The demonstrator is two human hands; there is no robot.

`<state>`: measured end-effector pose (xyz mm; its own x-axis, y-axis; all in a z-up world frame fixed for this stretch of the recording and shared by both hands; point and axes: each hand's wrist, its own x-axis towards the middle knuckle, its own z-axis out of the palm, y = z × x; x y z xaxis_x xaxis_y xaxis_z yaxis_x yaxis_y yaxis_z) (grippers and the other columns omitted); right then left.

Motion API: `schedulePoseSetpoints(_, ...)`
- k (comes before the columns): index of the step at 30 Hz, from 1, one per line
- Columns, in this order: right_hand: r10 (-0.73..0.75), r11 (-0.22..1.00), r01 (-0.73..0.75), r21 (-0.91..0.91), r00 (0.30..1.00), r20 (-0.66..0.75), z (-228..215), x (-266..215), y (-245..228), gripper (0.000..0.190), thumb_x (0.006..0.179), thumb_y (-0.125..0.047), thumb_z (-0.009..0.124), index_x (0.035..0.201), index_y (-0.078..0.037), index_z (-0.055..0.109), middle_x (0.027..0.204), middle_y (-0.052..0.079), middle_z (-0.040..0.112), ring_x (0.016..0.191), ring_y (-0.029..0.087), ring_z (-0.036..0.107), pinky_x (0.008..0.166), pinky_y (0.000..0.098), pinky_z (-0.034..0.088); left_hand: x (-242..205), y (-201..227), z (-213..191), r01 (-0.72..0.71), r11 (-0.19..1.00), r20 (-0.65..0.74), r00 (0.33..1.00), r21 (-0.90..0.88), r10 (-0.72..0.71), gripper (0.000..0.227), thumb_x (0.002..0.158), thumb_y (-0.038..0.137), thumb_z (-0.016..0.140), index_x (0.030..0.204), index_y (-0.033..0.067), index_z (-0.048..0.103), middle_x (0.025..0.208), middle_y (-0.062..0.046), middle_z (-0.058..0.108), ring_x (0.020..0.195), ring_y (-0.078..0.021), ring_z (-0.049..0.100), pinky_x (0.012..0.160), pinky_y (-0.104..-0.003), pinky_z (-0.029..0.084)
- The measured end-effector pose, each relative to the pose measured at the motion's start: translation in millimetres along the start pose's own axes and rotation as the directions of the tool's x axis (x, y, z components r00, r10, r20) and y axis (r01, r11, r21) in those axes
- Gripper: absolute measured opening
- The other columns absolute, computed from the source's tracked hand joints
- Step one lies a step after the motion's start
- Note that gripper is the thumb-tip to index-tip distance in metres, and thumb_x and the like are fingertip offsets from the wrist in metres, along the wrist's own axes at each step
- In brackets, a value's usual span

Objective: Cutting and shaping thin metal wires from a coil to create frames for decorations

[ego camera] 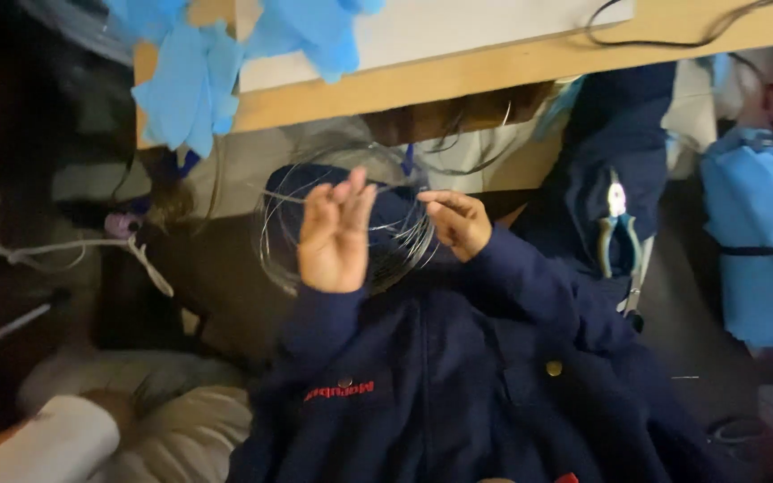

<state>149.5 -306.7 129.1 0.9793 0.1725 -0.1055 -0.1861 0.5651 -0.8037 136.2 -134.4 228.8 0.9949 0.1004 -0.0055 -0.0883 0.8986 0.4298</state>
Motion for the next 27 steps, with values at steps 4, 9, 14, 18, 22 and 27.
schedulePoseSetpoints(4,-0.046,0.941,0.063,0.332,0.997,-0.06,-13.8,-6.9,-44.8,0.035,0.086,-0.007,0.051,0.119,0.006,0.049,0.085,0.012,0.055,0.04,0.002,0.032,0.03,0.0114,0.025,9.0,-71.4,40.9,0.133,0.986,0.046,0.991,-0.101,-0.128,0.021,0.087,0.002,0.053,0.106,-0.0043,0.059,0.117,-0.022,0.053,0.117,-0.0334,0.045,0.102,-0.045,0.037)
schedulePoseSetpoints(9,-0.287,0.907,0.348,0.237,0.923,-0.256,-33.5,-13.3,-82.2,0.042,0.091,-0.027,0.048,0.124,0.0,0.046,0.093,0.008,0.059,0.044,0.001,0.033,0.036,0.0089,0.027,-1.3,-114.6,33.0,0.358,0.931,0.054,0.933,-0.07,-0.355,0.025,0.089,0.001,0.048,0.112,-0.0072,0.054,0.12,-0.025,0.048,0.118,-0.0371,0.041,0.102,-0.048,0.034)
schedulePoseSetpoints(14,-0.386,0.875,0.456,0.163,0.86,-0.332,-61.2,-8.4,-104.7,0.026,0.089,-0.013,0.051,0.111,0.002,0.054,0.085,0.011,0.053,0.04,0.002,0.029,0.034,0.0105,0.026,-1.0,-123.7,3.7,0.494,0.867,-0.019,0.868,-0.06,-0.496,0.028,0.087,0.002,0.049,0.113,-0.0049,0.053,0.122,-0.024,0.048,0.118,-0.0358,0.042,0.1,-0.045,0.038)
schedulePoseSetpoints(18,-0.472,0.87,0.492,-0.046,0.8,-0.37,-71.5,-1.1,-116.0,0.011,0.081,0.0,0.059,0.09,0.005,0.056,0.073,0.017,0.052,0.035,0.005,0.028,0.028,0.0166,0.029,-8.4,-131.6,0.4,0.703,0.709,-0.187,0.691,-0.053,-0.699,0.025,0.084,0.009,0.056,0.105,-0.0047,0.059,0.111,-0.024,0.055,0.105,-0.0366,0.052,0.088,-0.046,0.046)
schedulePoseSetpoints(22,-0.553,0.833,0.499,-0.237,0.742,-0.379,-89.5,-2.1,-132.1,0.008,0.08,0.001,0.06,0.084,0.006,0.055,0.064,0.016,0.053,0.03,0.006,0.034,0.027,0.0183,0.031,-25.1,-98.6,70.3,0.325,0.367,0.109,0.601,0.871,-0.792,0.017,0.088,0.016,0.055,0.083,0.0031,0.065,0.085,-0.012,0.067,0.088,-0.0221,0.063,0.078,-0.034,0.053)
schedulePoseSetpoints(27,-0.562,0.819,0.466,-0.335,0.769,-0.303,-90.9,-8.0,-147.0,0.016,0.077,0.002,0.063,0.088,0.005,0.051,0.063,0.016,0.056,0.031,0.007,0.04,0.029,0.0167,0.032,30.3,-117.6,92.3,-0.583,0.065,0.57,0.756,0.81,-0.323,0.01,0.083,0.026,0.058,0.088,0.0199,0.064,0.091,0.006,0.063,0.079,-0.0134,0.065,0.067,-0.022,0.053)
